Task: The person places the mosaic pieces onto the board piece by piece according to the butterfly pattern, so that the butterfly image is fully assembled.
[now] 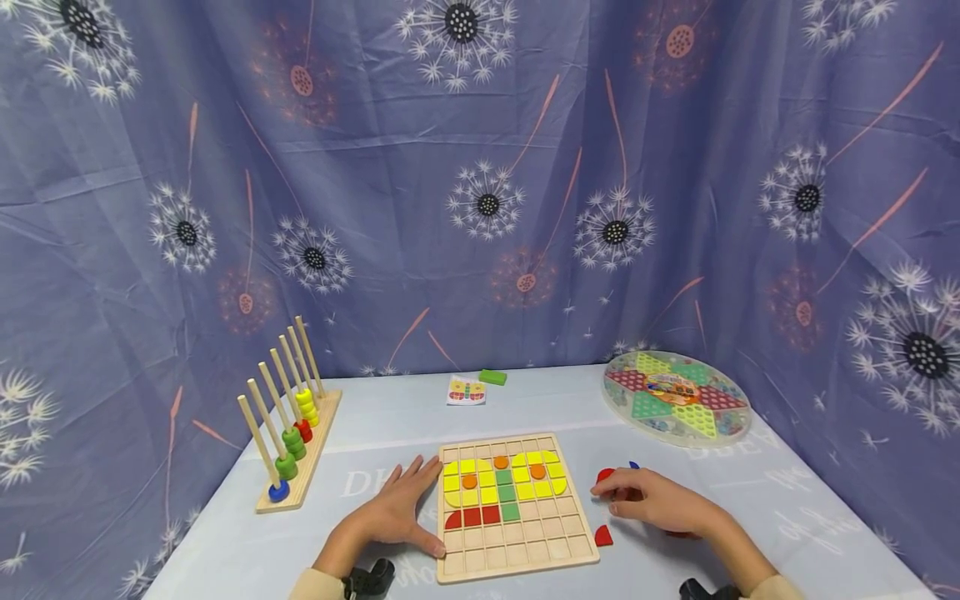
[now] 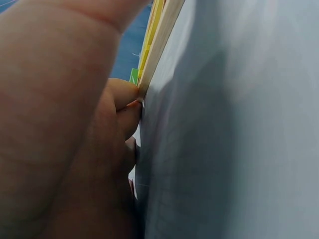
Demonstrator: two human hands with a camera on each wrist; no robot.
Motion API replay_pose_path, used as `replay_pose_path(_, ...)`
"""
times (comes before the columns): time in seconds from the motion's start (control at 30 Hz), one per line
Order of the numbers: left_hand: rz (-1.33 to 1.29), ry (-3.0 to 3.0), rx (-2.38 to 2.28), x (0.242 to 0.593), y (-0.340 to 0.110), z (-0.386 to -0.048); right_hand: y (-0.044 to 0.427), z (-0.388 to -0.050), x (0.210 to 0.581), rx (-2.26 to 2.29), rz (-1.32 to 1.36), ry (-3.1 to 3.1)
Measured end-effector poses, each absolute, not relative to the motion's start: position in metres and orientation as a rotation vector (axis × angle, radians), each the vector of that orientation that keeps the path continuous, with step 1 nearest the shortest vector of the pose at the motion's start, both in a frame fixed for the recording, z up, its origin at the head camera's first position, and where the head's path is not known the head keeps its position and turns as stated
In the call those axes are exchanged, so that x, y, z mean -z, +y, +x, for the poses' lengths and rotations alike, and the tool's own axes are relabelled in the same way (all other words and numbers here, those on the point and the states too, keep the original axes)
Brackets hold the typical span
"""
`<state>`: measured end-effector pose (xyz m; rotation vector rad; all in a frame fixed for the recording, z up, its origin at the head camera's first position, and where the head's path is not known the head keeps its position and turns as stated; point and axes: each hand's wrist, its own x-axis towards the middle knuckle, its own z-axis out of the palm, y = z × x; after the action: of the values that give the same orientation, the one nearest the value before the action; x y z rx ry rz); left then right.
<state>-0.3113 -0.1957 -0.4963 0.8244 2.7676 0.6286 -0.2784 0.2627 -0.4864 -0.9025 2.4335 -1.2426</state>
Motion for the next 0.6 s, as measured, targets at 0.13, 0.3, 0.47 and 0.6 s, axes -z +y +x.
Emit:
replay_pose_path(0.13, 0.826, 2.759, -0.638, 0.496, -0.194, -0.311, 0.281, -0.291, 0.490, 1.423, -0.716, 2.365)
replay_pose_path(0.3, 0.817, 2.758, -0.640, 0.494, -0.194, -0.310, 0.318, -0.286, 0.487, 1.638, -0.554, 2.026)
replay_pose_path(0.47, 0.806, 2.780, -0.629, 0.492, -0.195, -0.310, 0.344, -0.278, 0.493, 1.638, -0.529, 1.758)
replay_pose_path(0.6, 0.816, 2.766, -0.635, 0.492, -0.195, -0.309, 0.346, -0.282, 0.503, 1.754, -0.537, 1.672)
